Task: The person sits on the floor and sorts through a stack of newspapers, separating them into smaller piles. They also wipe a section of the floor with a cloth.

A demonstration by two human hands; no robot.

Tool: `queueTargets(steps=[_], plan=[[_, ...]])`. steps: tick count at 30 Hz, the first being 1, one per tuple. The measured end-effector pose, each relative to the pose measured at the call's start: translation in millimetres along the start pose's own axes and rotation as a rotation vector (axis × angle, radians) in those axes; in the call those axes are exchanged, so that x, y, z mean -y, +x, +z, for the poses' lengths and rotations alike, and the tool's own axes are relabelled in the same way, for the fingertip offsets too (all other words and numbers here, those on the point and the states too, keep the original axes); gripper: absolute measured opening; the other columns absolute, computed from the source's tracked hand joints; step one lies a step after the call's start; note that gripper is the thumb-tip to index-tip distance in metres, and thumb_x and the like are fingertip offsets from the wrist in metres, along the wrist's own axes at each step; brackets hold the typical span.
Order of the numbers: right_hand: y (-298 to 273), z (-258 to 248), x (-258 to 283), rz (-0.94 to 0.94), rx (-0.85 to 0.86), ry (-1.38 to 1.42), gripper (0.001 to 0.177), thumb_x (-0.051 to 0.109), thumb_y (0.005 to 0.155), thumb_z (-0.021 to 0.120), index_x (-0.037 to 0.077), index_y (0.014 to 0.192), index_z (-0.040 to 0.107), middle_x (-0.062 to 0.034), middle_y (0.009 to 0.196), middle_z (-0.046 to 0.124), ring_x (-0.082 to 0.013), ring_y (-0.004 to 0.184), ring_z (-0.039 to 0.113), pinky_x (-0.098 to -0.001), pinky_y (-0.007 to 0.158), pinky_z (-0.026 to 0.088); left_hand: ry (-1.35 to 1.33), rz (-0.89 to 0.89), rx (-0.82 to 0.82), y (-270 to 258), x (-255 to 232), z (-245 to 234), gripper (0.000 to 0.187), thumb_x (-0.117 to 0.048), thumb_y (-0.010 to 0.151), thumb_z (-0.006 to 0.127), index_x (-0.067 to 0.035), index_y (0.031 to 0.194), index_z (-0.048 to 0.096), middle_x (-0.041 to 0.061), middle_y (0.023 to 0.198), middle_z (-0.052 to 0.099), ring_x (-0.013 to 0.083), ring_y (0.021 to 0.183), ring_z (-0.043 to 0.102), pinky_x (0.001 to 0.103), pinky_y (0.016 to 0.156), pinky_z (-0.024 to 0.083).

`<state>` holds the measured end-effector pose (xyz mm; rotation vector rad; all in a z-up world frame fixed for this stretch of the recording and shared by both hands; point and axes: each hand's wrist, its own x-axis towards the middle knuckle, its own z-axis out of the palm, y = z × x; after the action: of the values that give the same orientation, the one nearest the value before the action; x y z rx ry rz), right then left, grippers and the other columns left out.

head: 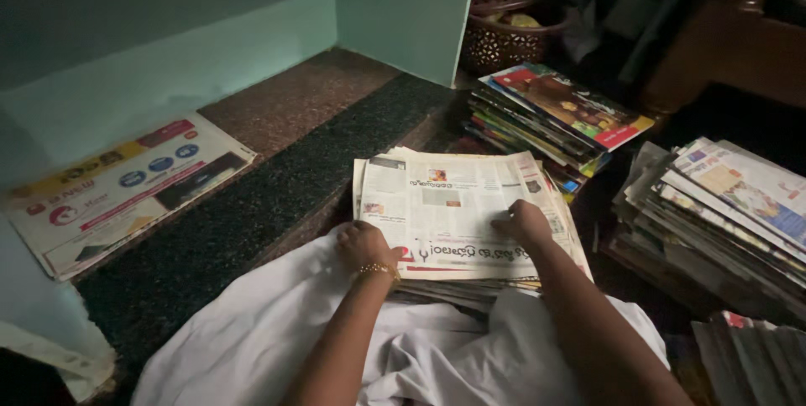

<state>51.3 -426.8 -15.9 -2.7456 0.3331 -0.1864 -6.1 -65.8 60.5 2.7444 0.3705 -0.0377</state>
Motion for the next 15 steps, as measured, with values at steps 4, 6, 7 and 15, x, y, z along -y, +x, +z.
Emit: queueTargets(steps=[4,6,7,15], plan=[[0.8,4.2,0.4,0.063,-0.025,0.066,0.065,0.041,0.066,0.093,0.001,0.113,0.071,-0.0214,0.105,0.075,-0.0353,0.099,0.074,-0.0441,0.087,0.057,0.014,0.030,-0.052,-6.1,-5.2,-7.7,0.102,-0.048,0.061,0.097,0.002,0.138,0.053,0.019,0.139,0.056,0.0341,0.131,0.052,0.047,0.113,0.040],[-2.9,-0.7,5.6,0.096,-0.013,0.069,0.065,0.041,0.066,0.092,0.001,0.113,0.072,-0.0211,0.106,0.076,-0.0344,0.100,0.074,-0.0437,0.089,0.057,-0.001,0.019,-0.026,-9.5,-4.2,-13.4,0.092,-0.044,0.063,0.096,0.000,0.134,0.057,0.017,0.138,0.059,0.0335,0.128,0.057,0.045,0.109,0.046],[-6.3,-4.8,10.9,0.111,-0.006,0.070,0.064,0.041,0.067,0.092,0.001,0.114,0.072,-0.0210,0.106,0.076,-0.0340,0.100,0.074,-0.0435,0.089,0.057,-0.009,0.019,-0.073,-10.4,-4.9,-13.3,0.087,-0.043,0.062,0.096,-0.002,0.130,0.060,0.017,0.133,0.062,0.0329,0.125,0.058,0.045,0.108,0.046],[-49.3,-49.9,62.4,0.253,-0.116,-0.162,0.078,0.055,0.069,0.089,0.006,0.125,0.068,-0.0230,0.136,0.055,-0.0398,0.130,0.049,-0.0473,0.104,0.046,-0.578,0.164,-0.265,35.5,18.2,54.6,0.050,-0.029,0.065,0.091,-0.021,0.113,0.077,0.010,0.103,0.075,0.0322,0.094,0.072,0.043,0.084,0.054]])
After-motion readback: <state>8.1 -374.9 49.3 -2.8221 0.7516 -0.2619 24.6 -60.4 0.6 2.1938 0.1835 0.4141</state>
